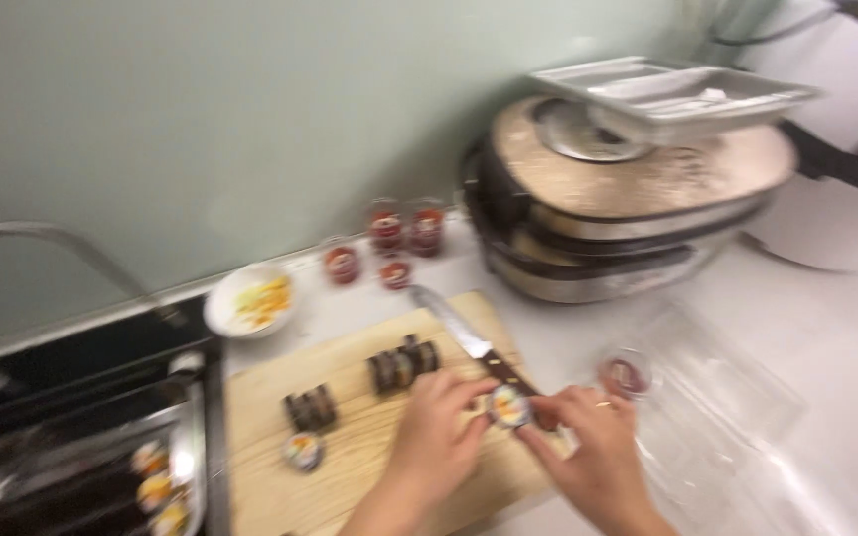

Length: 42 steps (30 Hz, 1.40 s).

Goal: Slice sushi rolls on a cutting board and pack the pieces into plastic containers with sauce cups.

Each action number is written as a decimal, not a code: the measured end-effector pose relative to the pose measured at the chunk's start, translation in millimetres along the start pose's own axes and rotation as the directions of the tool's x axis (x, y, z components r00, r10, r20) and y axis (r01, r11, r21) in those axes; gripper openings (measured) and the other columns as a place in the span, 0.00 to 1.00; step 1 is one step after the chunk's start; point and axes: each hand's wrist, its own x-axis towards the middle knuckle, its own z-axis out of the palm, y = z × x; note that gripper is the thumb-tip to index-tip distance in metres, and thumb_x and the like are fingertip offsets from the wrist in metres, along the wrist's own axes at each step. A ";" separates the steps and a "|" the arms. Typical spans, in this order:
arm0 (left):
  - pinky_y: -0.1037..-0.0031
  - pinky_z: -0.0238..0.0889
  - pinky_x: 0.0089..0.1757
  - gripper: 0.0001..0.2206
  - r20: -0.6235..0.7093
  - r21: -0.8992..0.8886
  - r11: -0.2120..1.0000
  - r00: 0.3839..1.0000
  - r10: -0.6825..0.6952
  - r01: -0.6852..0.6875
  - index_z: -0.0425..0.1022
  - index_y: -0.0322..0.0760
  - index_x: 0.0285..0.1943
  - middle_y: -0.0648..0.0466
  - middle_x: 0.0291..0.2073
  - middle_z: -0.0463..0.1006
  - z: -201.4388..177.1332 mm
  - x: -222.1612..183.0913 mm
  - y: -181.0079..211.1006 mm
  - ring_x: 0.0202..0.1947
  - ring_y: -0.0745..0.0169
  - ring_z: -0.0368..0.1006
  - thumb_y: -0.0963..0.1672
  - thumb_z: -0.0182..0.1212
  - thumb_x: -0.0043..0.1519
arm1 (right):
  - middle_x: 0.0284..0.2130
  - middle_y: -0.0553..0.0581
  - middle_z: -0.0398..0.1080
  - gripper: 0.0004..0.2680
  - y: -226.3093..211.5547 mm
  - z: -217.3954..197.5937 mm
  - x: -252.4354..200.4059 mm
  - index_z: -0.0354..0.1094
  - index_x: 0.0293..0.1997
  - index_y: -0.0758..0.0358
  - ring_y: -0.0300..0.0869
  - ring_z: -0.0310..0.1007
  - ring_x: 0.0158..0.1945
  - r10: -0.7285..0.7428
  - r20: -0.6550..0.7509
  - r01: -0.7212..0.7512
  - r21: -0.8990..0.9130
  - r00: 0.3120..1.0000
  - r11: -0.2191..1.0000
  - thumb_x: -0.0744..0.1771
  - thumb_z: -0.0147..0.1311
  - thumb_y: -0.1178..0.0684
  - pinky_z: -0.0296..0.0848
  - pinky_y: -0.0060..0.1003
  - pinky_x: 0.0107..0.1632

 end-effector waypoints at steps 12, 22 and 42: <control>0.67 0.55 0.37 0.11 0.263 0.331 0.917 0.955 0.139 -0.224 0.76 0.37 0.37 0.48 0.33 0.64 144.0 71.3 8.4 0.35 0.51 0.57 0.39 0.53 0.47 | 0.06 0.43 0.65 0.09 101.7 -25.6 -12.4 0.76 0.34 0.42 0.32 0.61 0.13 0.728 0.019 -0.716 -0.166 0.686 0.678 0.56 0.57 0.40 0.57 0.25 0.22; 0.64 0.54 0.40 0.09 0.272 0.431 0.884 0.960 0.065 -0.182 0.78 0.40 0.35 0.46 0.32 0.67 151.1 79.6 2.8 0.35 0.47 0.61 0.41 0.54 0.49 | 0.11 0.39 0.66 0.11 101.7 -22.1 1.0 0.70 0.40 0.26 0.31 0.66 0.20 0.781 0.091 -0.668 -0.463 0.618 0.582 0.58 0.49 0.32 0.62 0.24 0.28; 0.77 0.62 0.32 0.08 -0.028 0.092 0.996 1.000 -0.004 0.007 0.72 0.39 0.36 0.55 0.29 0.72 -24.4 9.1 5.9 0.25 0.66 0.65 0.36 0.51 0.51 | 0.23 0.50 0.74 0.10 64.9 -10.6 20.9 0.76 0.36 0.53 0.36 0.70 0.27 0.291 -0.009 -0.288 -0.176 0.957 0.941 0.55 0.63 0.51 0.69 0.27 0.34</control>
